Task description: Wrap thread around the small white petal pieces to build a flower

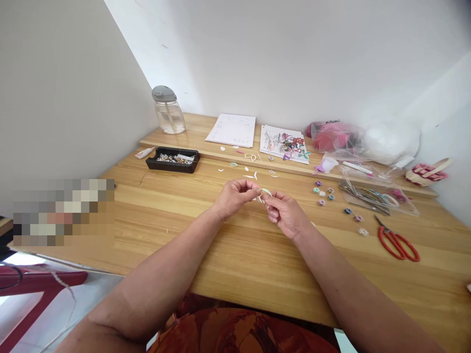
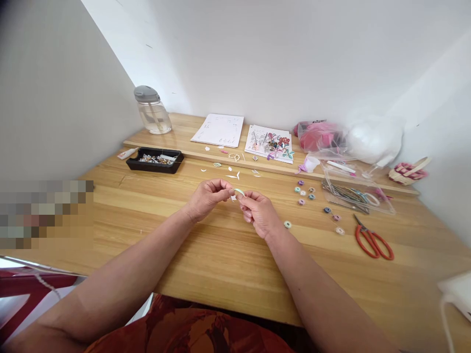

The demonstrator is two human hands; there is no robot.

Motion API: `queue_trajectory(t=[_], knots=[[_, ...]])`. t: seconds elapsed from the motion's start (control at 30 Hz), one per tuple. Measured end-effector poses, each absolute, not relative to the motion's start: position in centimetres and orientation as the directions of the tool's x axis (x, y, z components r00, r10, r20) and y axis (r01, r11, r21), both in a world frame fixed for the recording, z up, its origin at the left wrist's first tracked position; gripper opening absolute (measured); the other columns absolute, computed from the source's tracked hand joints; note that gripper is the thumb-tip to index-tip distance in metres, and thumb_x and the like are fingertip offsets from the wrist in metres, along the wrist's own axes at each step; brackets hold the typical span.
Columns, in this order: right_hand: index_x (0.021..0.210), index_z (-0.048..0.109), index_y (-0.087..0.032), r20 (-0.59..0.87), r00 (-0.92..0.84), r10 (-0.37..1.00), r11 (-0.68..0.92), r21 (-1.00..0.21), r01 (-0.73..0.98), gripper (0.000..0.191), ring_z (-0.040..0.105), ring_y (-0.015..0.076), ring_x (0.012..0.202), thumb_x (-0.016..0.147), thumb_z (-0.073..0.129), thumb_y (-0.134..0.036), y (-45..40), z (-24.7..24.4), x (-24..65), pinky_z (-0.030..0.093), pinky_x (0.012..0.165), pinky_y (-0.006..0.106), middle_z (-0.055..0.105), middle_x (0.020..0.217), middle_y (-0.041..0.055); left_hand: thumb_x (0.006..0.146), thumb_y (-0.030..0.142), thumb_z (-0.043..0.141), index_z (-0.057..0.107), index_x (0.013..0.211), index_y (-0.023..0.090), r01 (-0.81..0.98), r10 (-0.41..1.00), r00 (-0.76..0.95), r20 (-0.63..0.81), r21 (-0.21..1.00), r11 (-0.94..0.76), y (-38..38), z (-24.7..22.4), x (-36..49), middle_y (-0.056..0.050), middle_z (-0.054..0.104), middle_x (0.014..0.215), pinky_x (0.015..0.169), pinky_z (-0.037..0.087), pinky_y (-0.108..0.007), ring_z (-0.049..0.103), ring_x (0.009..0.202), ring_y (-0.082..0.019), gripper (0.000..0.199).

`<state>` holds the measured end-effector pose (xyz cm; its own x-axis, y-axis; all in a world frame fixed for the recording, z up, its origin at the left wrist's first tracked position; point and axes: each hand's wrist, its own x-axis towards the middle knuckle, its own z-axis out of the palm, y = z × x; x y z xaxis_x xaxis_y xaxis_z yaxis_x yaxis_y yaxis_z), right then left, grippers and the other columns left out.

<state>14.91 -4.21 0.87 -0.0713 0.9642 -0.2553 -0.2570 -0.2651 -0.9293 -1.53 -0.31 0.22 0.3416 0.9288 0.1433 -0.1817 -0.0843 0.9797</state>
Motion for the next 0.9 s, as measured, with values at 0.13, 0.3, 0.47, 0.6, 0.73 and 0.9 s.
queue_trajectory(t=[0.13, 0.3, 0.47, 0.6, 0.73, 0.9], knots=[[0.069, 0.057, -0.019, -0.189, -0.048, 0.981, -0.195, -0.963, -0.185, 0.029, 0.034, 0.0041, 0.039, 0.065, 0.08, -0.037, -4.8, 0.8, 14.0, 0.022, 0.039, 0.021, 0.052, 0.055, -0.0057, 0.068, 0.04, 0.076, 0.064, 0.075, 0.014, -0.192, 0.969, 0.221, 0.114, 0.979, -0.071, 0.0, -0.1, -1.4, 0.001, 0.061, 0.071, 0.065, 0.04, -0.024, 0.05, 0.063, -0.009, 0.029], [0.068, 0.061, -0.019, 0.001, 0.043, 0.999, 0.002, -1.0, -0.012, 0.024, 0.034, 0.006, 0.043, 0.071, 0.076, -0.037, -5.1, 1.0, 13.9, 0.024, 0.042, 0.023, 0.051, 0.054, -0.0051, 0.068, 0.038, 0.075, 0.064, 0.073, 0.014, -0.048, 0.973, 0.197, 0.123, 0.992, -0.116, 0.1, -0.4, -1.3, 0.0, 0.062, 0.068, 0.06, 0.038, -0.024, 0.05, 0.06, -0.009, 0.027], [0.068, 0.064, -0.018, 0.196, 0.1, 0.975, 0.169, -0.959, 0.229, 0.019, 0.036, 0.0079, 0.049, 0.073, 0.073, -0.034, -4.8, 1.6, 14.9, 0.027, 0.047, 0.024, 0.051, 0.054, -0.004, 0.071, 0.036, 0.073, 0.066, 0.075, 0.014, 0.07, 0.92, 0.375, 0.11, 0.987, -0.147, -0.2, -0.4, -1.4, 0.001, 0.059, 0.066, 0.056, 0.034, -0.023, 0.047, 0.058, -0.008, 0.024], [0.069, 0.064, -0.018, 0.099, 0.088, 0.991, 0.093, -0.993, 0.071, 0.021, 0.033, 0.0065, 0.045, 0.069, 0.076, -0.035, -4.1, 1.6, 15.6, 0.023, 0.044, 0.023, 0.048, 0.05, -0.0056, 0.072, 0.037, 0.073, 0.066, 0.077, 0.013, -0.006, 0.865, 0.494, 0.091, 0.995, -0.102, -0.5, -0.2, -1.4, 0.0, 0.061, 0.07, 0.059, 0.036, -0.024, 0.049, 0.061, -0.009, 0.025], [0.068, 0.061, -0.018, -0.122, 0.018, 0.992, -0.118, -0.979, -0.167, 0.027, 0.029, 0.0038, 0.04, 0.061, 0.082, -0.033, -3.7, 1.2, 15.9, 0.019, 0.04, 0.021, 0.047, 0.05, -0.0068, 0.071, 0.038, 0.076, 0.066, 0.078, 0.013, -0.108, 0.857, 0.509, 0.078, 0.994, -0.026, -0.4, -0.1, -1.5, -0.001, 0.062, 0.071, 0.063, 0.037, -0.024, 0.05, 0.064, -0.009, 0.028], [0.073, 0.061, -0.017, -0.262, -0.086, 0.961, -0.276, -0.905, -0.324, 0.029, 0.028, 0.0024, 0.04, 0.058, 0.083, -0.027, -3.7, 0.7, 15.8, 0.02, 0.038, 0.018, 0.047, 0.051, -0.0073, 0.071, 0.041, 0.076, 0.068, 0.078, 0.014, -0.186, 0.896, 0.433, 0.096, 0.982, -0.015, -0.1, -0.5, -1.6, 0.0, 0.061, 0.071, 0.063, 0.036, -0.024, 0.048, 0.063, -0.008, 0.03]])
